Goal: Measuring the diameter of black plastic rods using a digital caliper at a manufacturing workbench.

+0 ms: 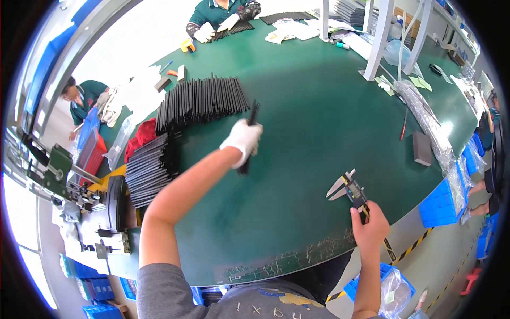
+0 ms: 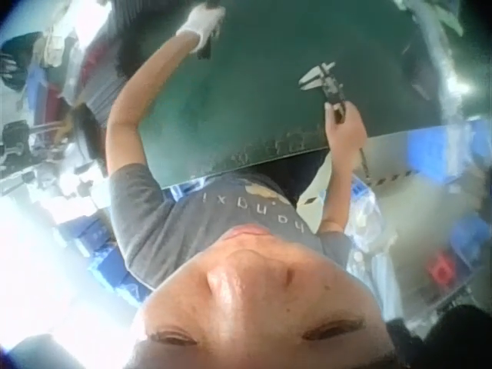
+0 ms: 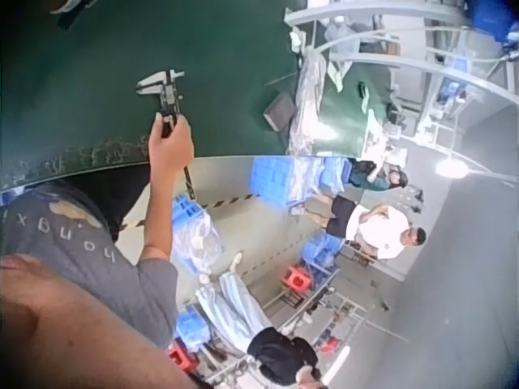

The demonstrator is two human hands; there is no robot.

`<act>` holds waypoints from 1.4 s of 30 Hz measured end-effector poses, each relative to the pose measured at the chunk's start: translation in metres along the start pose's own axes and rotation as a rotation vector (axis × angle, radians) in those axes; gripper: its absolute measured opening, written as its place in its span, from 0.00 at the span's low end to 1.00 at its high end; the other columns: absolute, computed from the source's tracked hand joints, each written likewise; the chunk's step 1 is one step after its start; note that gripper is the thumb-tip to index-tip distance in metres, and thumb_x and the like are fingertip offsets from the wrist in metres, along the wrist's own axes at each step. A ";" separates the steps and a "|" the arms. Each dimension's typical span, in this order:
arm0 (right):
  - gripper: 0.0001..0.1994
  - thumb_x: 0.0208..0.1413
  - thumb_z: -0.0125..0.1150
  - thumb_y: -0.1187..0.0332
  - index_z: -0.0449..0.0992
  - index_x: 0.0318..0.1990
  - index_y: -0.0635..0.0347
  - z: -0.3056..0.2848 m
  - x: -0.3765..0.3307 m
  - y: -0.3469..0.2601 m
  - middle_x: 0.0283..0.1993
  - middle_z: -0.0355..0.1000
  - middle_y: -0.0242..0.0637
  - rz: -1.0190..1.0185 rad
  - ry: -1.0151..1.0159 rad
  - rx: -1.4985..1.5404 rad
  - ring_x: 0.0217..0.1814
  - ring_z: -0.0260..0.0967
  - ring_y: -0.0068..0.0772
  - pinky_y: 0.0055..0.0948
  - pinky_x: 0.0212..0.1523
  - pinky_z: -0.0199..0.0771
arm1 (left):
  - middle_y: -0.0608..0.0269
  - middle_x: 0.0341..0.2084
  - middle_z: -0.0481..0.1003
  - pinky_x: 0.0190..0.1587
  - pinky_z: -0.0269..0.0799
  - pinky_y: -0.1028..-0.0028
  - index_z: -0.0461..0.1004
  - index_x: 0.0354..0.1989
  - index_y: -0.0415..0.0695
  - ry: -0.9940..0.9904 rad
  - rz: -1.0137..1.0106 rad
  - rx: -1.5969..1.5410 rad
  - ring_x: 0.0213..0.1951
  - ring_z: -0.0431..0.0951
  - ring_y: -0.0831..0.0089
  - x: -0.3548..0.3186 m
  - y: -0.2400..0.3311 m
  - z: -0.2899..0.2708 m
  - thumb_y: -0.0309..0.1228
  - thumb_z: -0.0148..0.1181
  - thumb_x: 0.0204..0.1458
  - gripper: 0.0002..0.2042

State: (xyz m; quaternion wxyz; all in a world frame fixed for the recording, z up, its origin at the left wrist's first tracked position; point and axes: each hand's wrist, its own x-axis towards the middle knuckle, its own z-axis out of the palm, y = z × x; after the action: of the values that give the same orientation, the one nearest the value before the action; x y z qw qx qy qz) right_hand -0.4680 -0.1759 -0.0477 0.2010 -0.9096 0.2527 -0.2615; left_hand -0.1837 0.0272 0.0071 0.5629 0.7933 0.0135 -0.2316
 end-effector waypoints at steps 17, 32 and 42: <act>0.18 0.39 0.67 0.57 0.71 0.34 0.56 0.003 -0.016 -0.002 0.23 0.65 0.34 0.012 -0.062 -0.055 0.22 0.65 0.42 0.37 0.21 0.59 | 0.57 0.49 0.69 0.45 0.75 0.71 0.41 0.65 0.46 0.556 -0.232 1.230 0.47 0.76 0.66 0.160 0.044 -0.028 0.33 0.62 0.46 0.42; 0.14 0.46 0.63 0.55 0.70 0.32 0.53 0.012 0.000 -0.015 0.24 0.62 0.30 -0.087 0.042 0.069 0.24 0.67 0.30 0.28 0.22 0.66 | 0.50 0.49 0.72 0.49 0.70 0.58 0.72 0.50 0.44 0.560 -0.040 1.467 0.50 0.73 0.55 0.156 0.045 -0.035 0.56 0.41 0.55 0.28; 0.15 0.49 0.61 0.55 0.67 0.33 0.55 0.028 -0.006 -0.014 0.26 0.61 0.32 -0.087 0.068 -0.004 0.26 0.67 0.31 0.29 0.26 0.67 | 0.58 0.54 0.67 0.51 0.64 0.50 0.61 0.58 0.53 0.729 0.002 1.204 0.55 0.68 0.60 0.230 0.021 -0.031 0.44 0.40 0.56 0.22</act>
State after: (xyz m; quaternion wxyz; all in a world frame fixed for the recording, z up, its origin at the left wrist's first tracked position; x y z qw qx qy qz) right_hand -0.4517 -0.1549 -0.0646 0.1790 -0.9108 0.2200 -0.3002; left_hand 0.0386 -0.0073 -0.0543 -0.0145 0.9940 0.0702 0.0824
